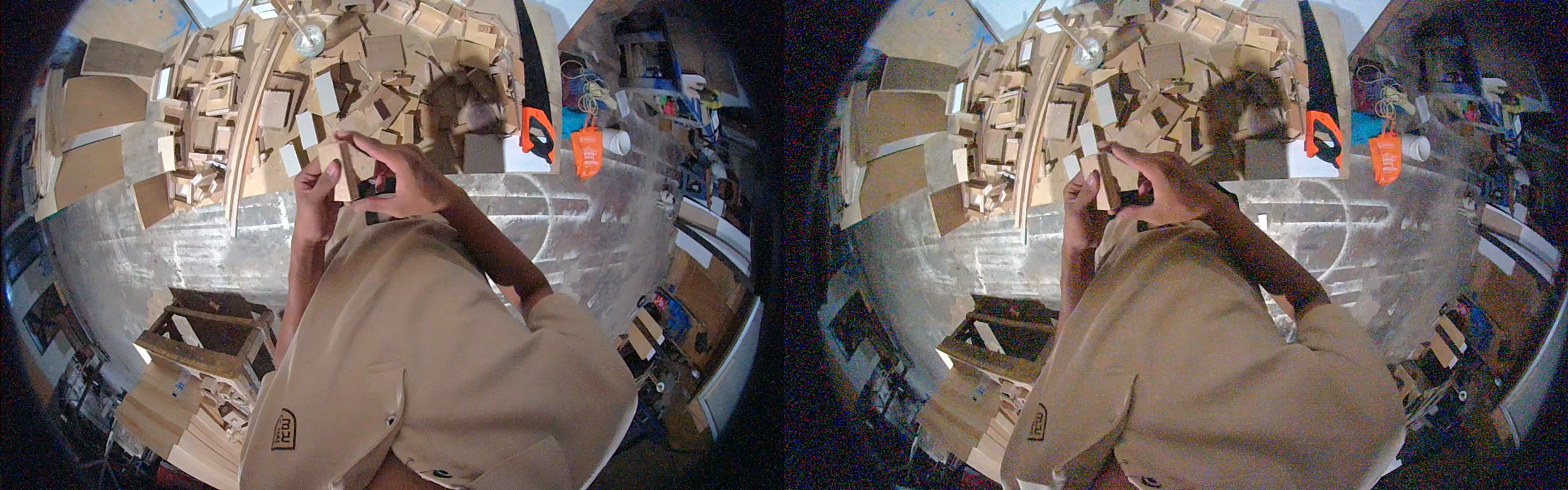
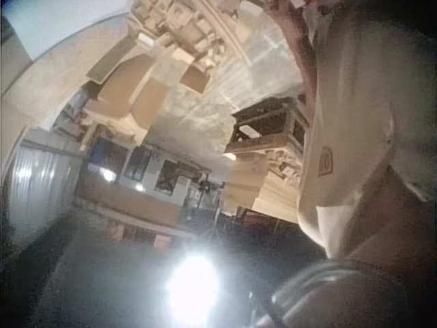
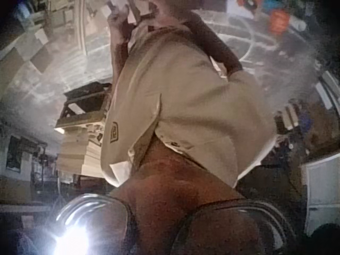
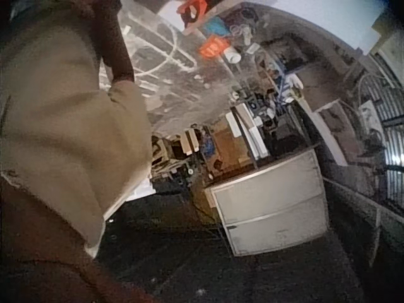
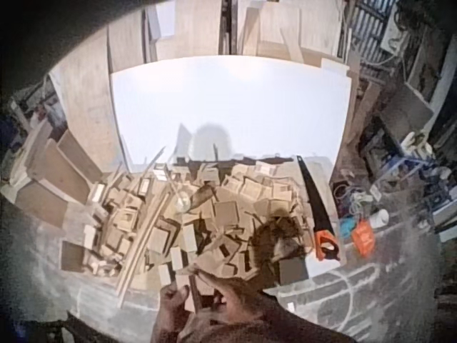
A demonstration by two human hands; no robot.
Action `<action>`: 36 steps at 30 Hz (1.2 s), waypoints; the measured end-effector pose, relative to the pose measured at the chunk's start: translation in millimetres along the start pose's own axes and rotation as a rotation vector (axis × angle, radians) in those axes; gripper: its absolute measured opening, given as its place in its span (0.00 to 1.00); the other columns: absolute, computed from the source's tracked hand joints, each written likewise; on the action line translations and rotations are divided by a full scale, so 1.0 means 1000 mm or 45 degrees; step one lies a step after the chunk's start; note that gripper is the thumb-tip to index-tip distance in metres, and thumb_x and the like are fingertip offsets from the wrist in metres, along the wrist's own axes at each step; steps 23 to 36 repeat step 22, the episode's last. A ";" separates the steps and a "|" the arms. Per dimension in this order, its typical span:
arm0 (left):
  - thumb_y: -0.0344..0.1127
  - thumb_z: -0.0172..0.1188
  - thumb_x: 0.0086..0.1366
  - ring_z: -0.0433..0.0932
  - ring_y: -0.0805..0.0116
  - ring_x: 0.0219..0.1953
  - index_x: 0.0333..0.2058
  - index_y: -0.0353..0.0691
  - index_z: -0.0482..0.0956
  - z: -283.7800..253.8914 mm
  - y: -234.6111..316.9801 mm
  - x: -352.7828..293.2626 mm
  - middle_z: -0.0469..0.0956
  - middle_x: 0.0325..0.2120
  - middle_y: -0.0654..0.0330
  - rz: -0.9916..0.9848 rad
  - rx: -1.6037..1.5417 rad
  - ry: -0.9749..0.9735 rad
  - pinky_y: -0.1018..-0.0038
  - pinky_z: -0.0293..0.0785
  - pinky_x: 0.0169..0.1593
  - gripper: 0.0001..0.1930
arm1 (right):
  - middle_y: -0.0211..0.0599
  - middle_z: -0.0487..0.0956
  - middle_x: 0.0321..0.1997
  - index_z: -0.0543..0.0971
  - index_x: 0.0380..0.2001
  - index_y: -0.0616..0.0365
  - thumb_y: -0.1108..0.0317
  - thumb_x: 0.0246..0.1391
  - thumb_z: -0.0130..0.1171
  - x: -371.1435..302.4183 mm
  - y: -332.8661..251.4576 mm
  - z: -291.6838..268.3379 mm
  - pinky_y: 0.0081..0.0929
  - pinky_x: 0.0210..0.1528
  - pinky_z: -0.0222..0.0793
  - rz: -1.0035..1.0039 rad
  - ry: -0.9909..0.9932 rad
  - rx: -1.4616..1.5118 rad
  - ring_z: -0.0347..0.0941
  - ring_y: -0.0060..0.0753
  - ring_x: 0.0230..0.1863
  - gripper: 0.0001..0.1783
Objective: The person constructs small wooden boxes by hand. The person applies adhesive to joint edges, fits various precut wooden segments together to form boxes, and utilizes a hand saw to shorten a thin piece of wood used in the assembly.
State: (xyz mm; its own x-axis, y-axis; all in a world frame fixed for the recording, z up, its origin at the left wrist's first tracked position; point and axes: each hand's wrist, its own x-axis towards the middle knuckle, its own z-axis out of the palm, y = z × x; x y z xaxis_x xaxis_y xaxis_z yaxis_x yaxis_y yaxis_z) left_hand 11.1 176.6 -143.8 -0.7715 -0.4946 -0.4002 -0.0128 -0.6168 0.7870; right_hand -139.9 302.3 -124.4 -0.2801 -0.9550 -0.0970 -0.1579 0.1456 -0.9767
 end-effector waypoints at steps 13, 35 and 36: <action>0.54 0.49 0.66 0.71 0.76 0.23 0.53 0.34 0.69 0.031 0.061 -0.030 0.79 0.30 0.58 0.024 0.279 0.017 0.82 0.61 0.23 0.28 | 0.50 0.70 0.59 0.70 0.56 0.54 0.73 0.43 0.59 -0.051 0.241 -0.148 0.44 0.62 0.62 0.133 0.243 -1.415 0.67 0.53 0.59 0.32; 0.61 0.47 0.66 0.76 0.72 0.38 0.60 0.29 0.64 0.042 0.100 -0.046 0.78 0.42 0.53 -0.005 0.096 -0.064 0.76 0.72 0.35 0.39 | 0.46 0.76 0.51 0.82 0.37 0.56 0.57 0.43 0.66 -0.013 0.178 -0.175 0.43 0.54 0.67 0.441 -0.156 -1.329 0.70 0.49 0.55 0.19; 0.61 0.47 0.66 0.76 0.72 0.38 0.60 0.29 0.64 0.042 0.100 -0.046 0.78 0.42 0.53 -0.005 0.096 -0.064 0.76 0.72 0.35 0.39 | 0.46 0.76 0.51 0.82 0.37 0.56 0.57 0.43 0.66 -0.013 0.178 -0.175 0.43 0.54 0.67 0.441 -0.156 -1.329 0.70 0.49 0.55 0.19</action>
